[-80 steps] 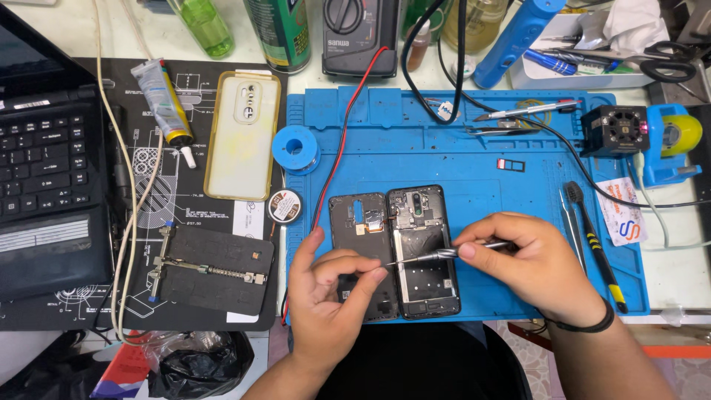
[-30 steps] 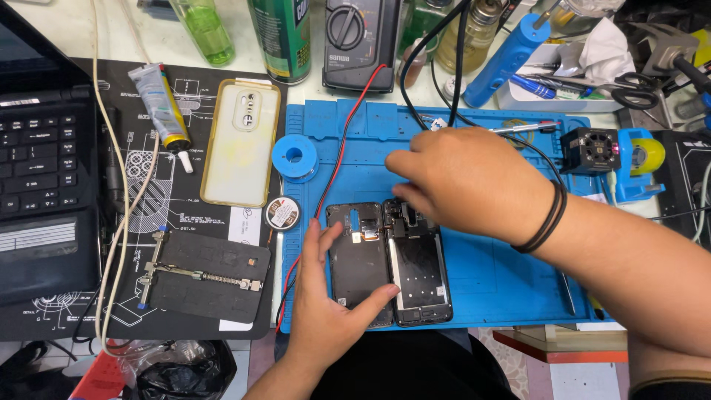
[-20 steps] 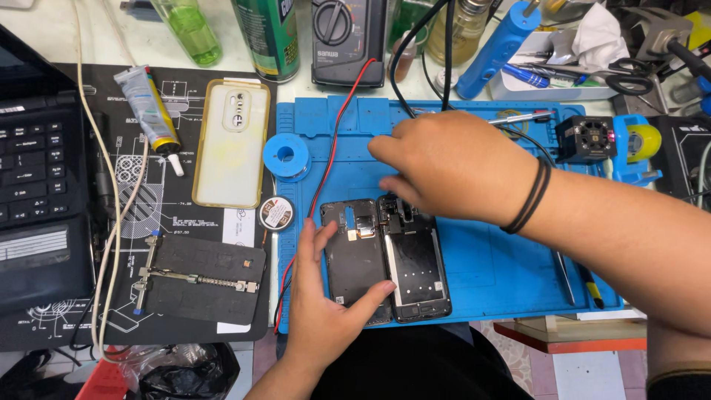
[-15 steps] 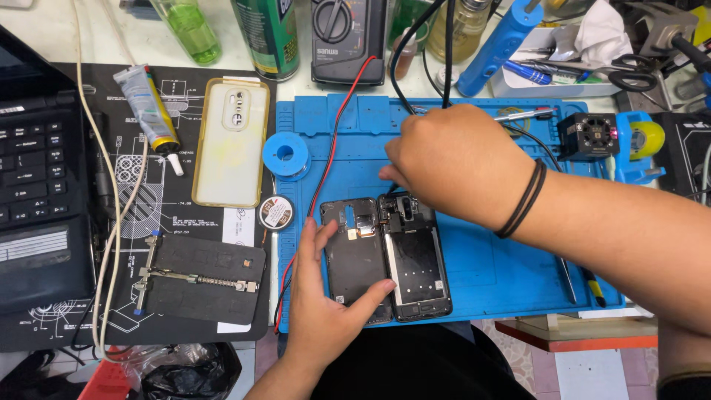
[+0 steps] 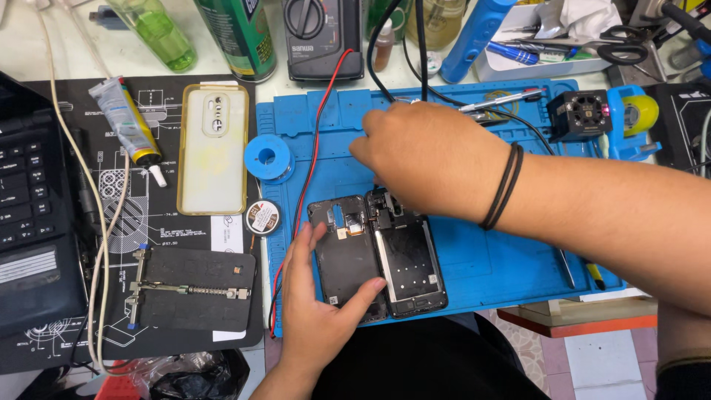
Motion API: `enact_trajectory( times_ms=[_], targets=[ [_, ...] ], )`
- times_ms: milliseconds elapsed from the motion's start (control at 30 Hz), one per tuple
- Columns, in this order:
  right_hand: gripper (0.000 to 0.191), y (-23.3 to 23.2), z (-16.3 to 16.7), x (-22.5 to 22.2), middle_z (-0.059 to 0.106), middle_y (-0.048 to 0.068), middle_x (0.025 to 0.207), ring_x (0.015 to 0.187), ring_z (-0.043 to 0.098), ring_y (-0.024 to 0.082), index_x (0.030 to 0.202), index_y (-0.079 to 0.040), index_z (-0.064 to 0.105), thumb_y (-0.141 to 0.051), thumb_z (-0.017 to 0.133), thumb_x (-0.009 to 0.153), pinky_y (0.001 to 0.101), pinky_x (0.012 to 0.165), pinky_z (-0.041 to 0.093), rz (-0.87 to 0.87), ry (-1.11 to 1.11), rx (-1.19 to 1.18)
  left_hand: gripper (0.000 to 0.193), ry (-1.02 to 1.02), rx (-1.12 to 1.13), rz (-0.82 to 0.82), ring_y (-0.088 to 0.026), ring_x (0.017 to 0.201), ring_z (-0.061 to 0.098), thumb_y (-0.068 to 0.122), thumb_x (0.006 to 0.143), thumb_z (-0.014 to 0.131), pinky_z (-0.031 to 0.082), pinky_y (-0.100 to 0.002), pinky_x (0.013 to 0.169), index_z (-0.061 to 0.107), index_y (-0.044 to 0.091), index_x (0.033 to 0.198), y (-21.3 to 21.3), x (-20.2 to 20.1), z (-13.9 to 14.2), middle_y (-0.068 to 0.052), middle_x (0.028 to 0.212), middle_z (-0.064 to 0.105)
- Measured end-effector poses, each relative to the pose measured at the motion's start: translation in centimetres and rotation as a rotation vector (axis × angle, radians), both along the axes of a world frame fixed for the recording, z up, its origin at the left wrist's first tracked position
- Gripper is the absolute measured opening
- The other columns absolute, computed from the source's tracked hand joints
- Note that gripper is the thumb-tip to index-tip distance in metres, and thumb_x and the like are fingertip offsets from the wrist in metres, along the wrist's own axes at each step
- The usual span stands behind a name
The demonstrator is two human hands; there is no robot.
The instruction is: The person uses a screwdriver to remove screws from the back of a disassembled smartphone. They place the screws on the workbench and continue removing additional screws from different locations on the device.
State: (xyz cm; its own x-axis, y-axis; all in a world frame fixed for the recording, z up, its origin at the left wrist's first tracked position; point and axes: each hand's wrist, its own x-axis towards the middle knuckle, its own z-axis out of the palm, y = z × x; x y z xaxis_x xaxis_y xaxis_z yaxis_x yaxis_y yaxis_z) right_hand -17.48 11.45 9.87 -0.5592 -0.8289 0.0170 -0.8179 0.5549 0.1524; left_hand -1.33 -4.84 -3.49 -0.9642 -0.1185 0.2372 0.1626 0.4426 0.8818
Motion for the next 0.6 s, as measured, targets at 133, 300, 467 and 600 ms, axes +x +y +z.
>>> enact_trajectory(
  times_ms=[133, 300, 467, 600],
  targets=[
    [0.023, -0.1, 0.0, 0.2, 0.069, 0.013, 0.086, 0.083, 0.071, 0.033, 0.089, -0.01, 0.073, -0.033, 0.068, 0.086, 0.0438, 0.068, 0.056, -0.15, -0.12, 0.142, 0.105, -0.002, -0.03, -0.004, -0.035, 0.135, 0.052, 0.026, 0.069, 0.094, 0.041, -0.044, 0.112, 0.036, -0.009, 0.149, 0.0, 0.0, 0.0, -0.024, 0.143, 0.055],
    [0.031, -0.2, 0.2, 0.4, 0.069, 0.013, 0.086, 0.086, 0.071, 0.033, 0.089, -0.011, 0.074, -0.039, 0.065, 0.098, 0.0452, 0.073, 0.056, -0.239, -0.211, 0.28, 0.103, 0.013, -0.056, -0.004, -0.035, 0.135, 0.052, 0.024, 0.069, 0.094, 0.041, -0.044, 0.112, 0.037, -0.009, 0.148, 0.1, 0.0, 0.2, -0.024, 0.143, 0.055],
    [0.017, -0.2, -0.1, 0.9, 0.069, 0.014, 0.083, 0.081, 0.071, 0.034, 0.086, -0.01, 0.075, -0.025, 0.07, 0.083, 0.0448, 0.068, 0.057, -0.145, -0.095, 0.093, 0.101, 0.036, -0.067, -0.01, -0.035, 0.135, 0.052, 0.023, 0.07, 0.093, 0.041, -0.044, 0.113, 0.037, -0.008, 0.148, 0.1, 0.1, 0.2, -0.024, 0.143, 0.055],
    [0.015, 0.1, -0.6, 1.3, 0.07, 0.013, 0.077, 0.074, 0.073, 0.031, 0.076, -0.007, 0.076, -0.014, 0.074, 0.063, 0.0418, 0.06, 0.059, 0.015, 0.089, -0.082, 0.094, 0.02, 0.007, -0.018, -0.034, 0.137, 0.054, 0.019, 0.077, 0.09, 0.042, -0.042, 0.116, 0.037, -0.009, 0.15, 0.0, 0.4, -0.2, -0.025, 0.146, 0.054]
  ],
)
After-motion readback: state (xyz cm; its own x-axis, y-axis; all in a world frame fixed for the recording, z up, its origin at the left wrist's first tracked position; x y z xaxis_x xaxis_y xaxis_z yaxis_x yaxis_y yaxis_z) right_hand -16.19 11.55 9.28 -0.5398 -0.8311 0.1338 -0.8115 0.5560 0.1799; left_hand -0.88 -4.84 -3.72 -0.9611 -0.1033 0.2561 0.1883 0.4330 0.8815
